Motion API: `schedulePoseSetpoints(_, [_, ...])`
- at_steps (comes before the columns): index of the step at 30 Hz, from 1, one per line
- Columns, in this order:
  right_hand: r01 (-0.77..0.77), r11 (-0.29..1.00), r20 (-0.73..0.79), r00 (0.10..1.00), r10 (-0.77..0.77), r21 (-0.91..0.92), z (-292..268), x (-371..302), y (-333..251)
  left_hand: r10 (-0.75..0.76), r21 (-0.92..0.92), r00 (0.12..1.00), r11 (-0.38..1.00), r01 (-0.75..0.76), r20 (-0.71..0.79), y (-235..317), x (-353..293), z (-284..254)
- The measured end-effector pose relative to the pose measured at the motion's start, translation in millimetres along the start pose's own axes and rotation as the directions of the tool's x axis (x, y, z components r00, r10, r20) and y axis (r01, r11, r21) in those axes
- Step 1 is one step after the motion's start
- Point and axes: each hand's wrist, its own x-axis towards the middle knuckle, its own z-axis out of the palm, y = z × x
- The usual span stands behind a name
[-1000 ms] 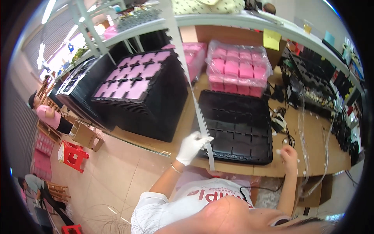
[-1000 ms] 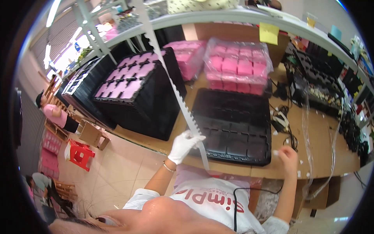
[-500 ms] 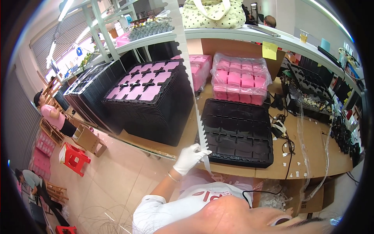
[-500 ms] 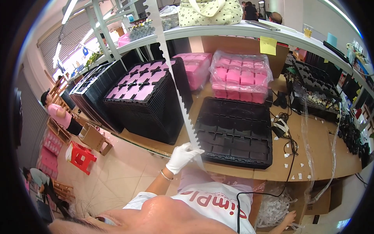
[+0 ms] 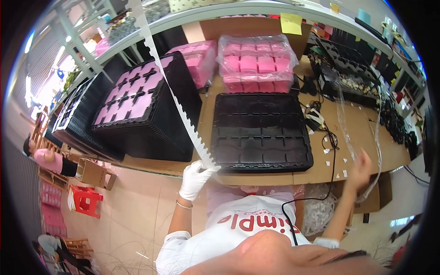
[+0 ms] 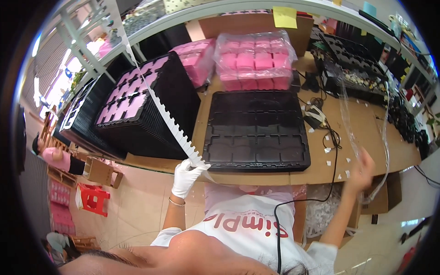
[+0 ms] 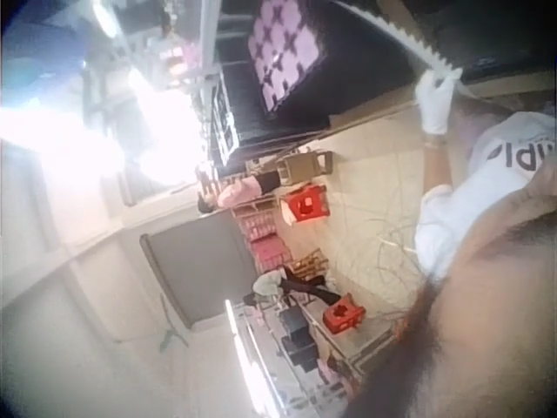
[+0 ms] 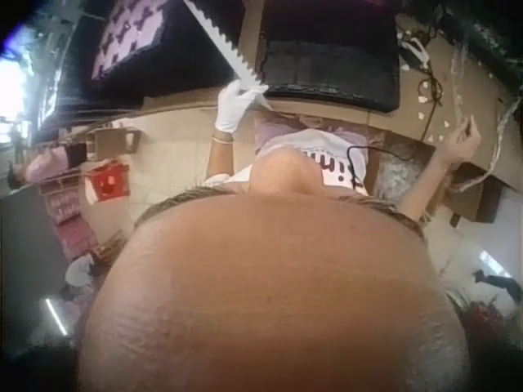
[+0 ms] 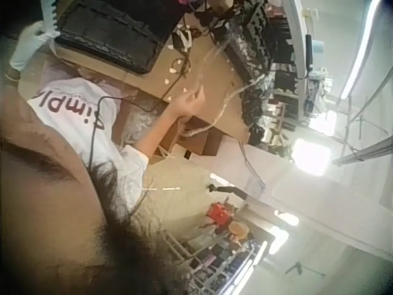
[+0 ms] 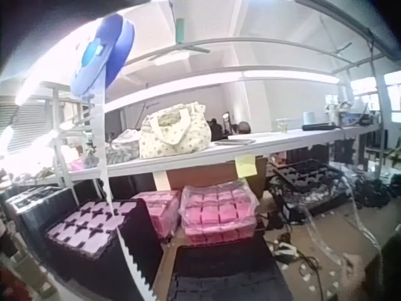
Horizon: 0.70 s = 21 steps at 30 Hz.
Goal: The person places foam dividers into black plastic trays by hand.
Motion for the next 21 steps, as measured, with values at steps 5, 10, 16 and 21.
schedulePoseSetpoints(5, [0.414,0.703,0.286,0.704,-0.65,0.578,209,49,-117,0.349,0.221,0.934,0.907,-0.358,0.083,13,10,-4])
schedulePoseSetpoints(10, [0.503,0.736,0.477,0.561,-0.677,0.453,392,97,-92,0.33,0.125,0.891,0.915,-0.383,0.313,40,23,9])
schedulePoseSetpoints(16, [0.595,0.674,0.669,0.286,-0.686,0.438,451,117,-91,-0.209,-0.51,0.971,0.826,0.24,0.118,11,26,-24])
schedulePoseSetpoints(21, [0.436,0.791,0.843,0.12,-0.524,0.429,463,140,-100,-0.235,-0.934,0.972,0.351,0.068,-0.017,-7,76,-18])
